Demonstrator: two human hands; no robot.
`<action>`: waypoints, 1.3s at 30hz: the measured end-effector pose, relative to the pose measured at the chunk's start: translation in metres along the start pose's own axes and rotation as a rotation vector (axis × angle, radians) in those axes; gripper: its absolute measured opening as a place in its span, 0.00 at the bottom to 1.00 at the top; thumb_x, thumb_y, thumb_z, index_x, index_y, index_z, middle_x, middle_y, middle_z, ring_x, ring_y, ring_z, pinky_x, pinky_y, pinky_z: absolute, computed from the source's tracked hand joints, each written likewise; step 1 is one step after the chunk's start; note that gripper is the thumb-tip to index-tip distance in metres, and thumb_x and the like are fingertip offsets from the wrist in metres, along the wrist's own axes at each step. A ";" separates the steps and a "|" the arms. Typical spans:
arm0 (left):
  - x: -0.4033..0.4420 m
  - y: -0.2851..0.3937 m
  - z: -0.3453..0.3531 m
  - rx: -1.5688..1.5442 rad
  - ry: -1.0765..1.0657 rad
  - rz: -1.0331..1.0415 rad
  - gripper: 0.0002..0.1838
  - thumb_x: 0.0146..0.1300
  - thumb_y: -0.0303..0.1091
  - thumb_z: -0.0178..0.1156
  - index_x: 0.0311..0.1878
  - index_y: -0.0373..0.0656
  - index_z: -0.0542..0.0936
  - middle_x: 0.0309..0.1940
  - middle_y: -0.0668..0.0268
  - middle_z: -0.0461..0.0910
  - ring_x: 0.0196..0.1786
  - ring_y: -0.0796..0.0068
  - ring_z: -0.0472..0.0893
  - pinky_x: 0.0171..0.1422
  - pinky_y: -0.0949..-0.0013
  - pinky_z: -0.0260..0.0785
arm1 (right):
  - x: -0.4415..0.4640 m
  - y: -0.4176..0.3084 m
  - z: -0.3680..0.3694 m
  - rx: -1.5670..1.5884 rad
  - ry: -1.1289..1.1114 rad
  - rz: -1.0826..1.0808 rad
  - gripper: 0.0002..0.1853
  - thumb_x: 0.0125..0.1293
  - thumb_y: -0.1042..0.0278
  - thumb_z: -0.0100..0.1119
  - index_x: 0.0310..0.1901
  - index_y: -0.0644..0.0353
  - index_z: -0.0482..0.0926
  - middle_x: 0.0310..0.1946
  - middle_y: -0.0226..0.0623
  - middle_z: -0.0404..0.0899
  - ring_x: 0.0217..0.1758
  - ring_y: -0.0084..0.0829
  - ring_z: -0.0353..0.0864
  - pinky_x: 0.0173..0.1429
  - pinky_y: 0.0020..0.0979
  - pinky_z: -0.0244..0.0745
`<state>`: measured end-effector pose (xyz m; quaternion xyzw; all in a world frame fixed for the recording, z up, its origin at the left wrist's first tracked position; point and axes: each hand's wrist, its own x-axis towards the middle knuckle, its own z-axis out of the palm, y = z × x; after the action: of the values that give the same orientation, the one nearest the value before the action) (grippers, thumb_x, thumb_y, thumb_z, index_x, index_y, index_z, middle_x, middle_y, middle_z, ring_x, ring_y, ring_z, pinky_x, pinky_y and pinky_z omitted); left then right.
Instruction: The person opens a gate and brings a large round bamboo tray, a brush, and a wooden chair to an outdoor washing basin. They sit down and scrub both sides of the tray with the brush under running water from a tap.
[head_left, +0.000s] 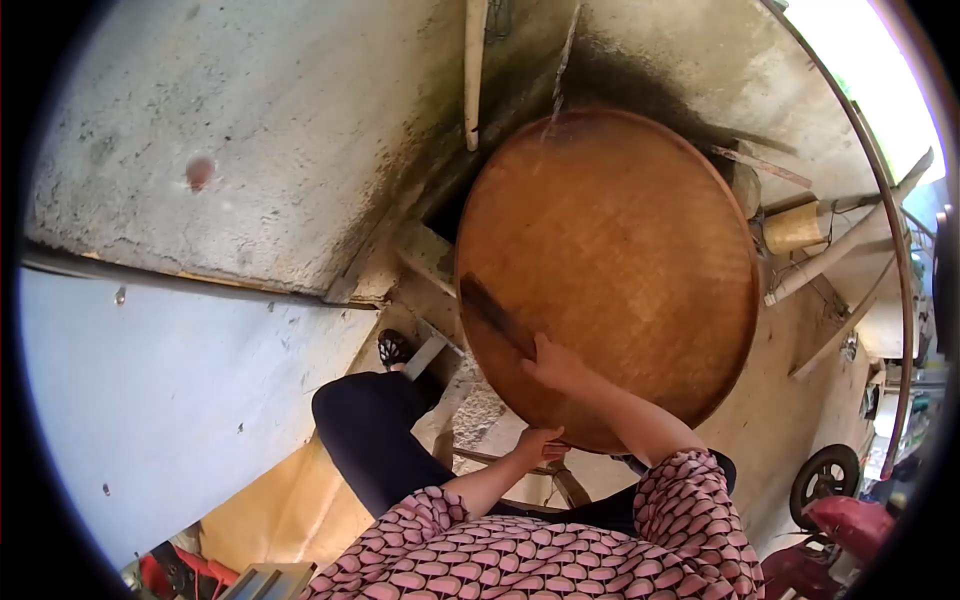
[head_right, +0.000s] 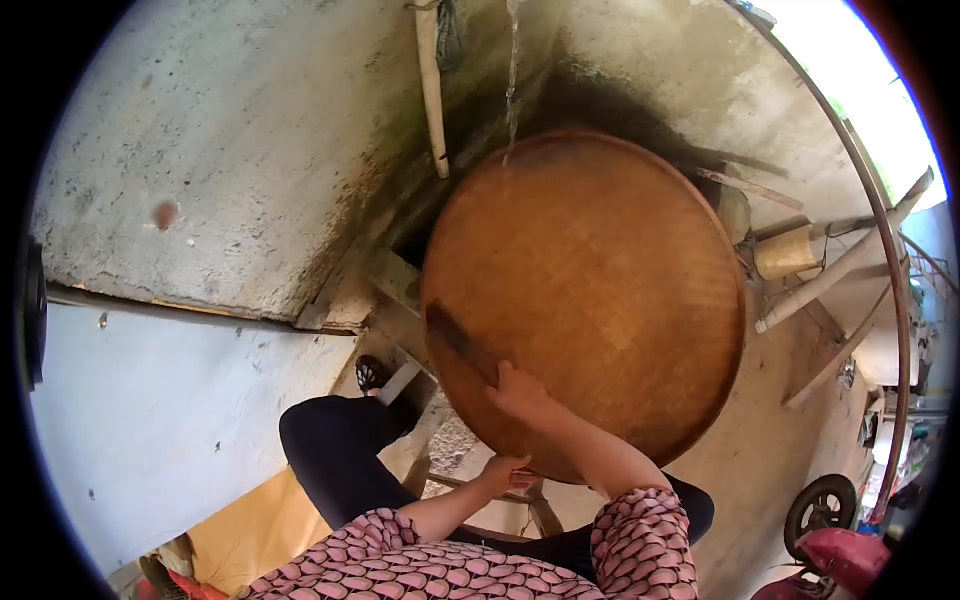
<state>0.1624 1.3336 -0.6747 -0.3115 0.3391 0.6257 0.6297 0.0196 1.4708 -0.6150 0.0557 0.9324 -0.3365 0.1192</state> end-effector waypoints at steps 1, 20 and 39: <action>-0.003 -0.001 0.001 0.009 0.000 -0.008 0.21 0.53 0.43 0.60 0.46 0.44 0.70 0.39 0.61 0.77 0.38 0.64 0.79 0.41 0.68 0.67 | 0.001 -0.010 -0.011 -0.138 -0.110 0.093 0.22 0.52 0.58 0.52 0.47 0.61 0.71 0.37 0.51 0.76 0.38 0.46 0.76 0.41 0.42 0.72; -0.006 0.196 -0.049 -0.521 0.348 0.754 0.16 0.43 0.20 0.54 0.40 0.34 0.72 0.35 0.57 0.75 0.36 0.60 0.75 0.39 0.63 0.68 | 0.081 -0.021 -0.058 -0.002 -0.262 0.351 0.22 0.54 0.58 0.51 0.48 0.62 0.68 0.40 0.53 0.74 0.45 0.47 0.73 0.48 0.42 0.68; -0.032 0.117 -0.045 -0.352 0.740 0.889 0.24 0.33 0.16 0.46 0.42 0.34 0.69 0.36 0.59 0.73 0.37 0.64 0.74 0.43 0.69 0.66 | 0.040 -0.036 -0.023 -0.080 -0.314 0.287 0.22 0.53 0.55 0.51 0.46 0.61 0.70 0.33 0.52 0.74 0.38 0.46 0.75 0.43 0.42 0.70</action>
<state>0.0438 1.2811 -0.6706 -0.4364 0.5248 0.7257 0.0869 -0.0297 1.4584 -0.5862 0.1302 0.8976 -0.2831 0.3118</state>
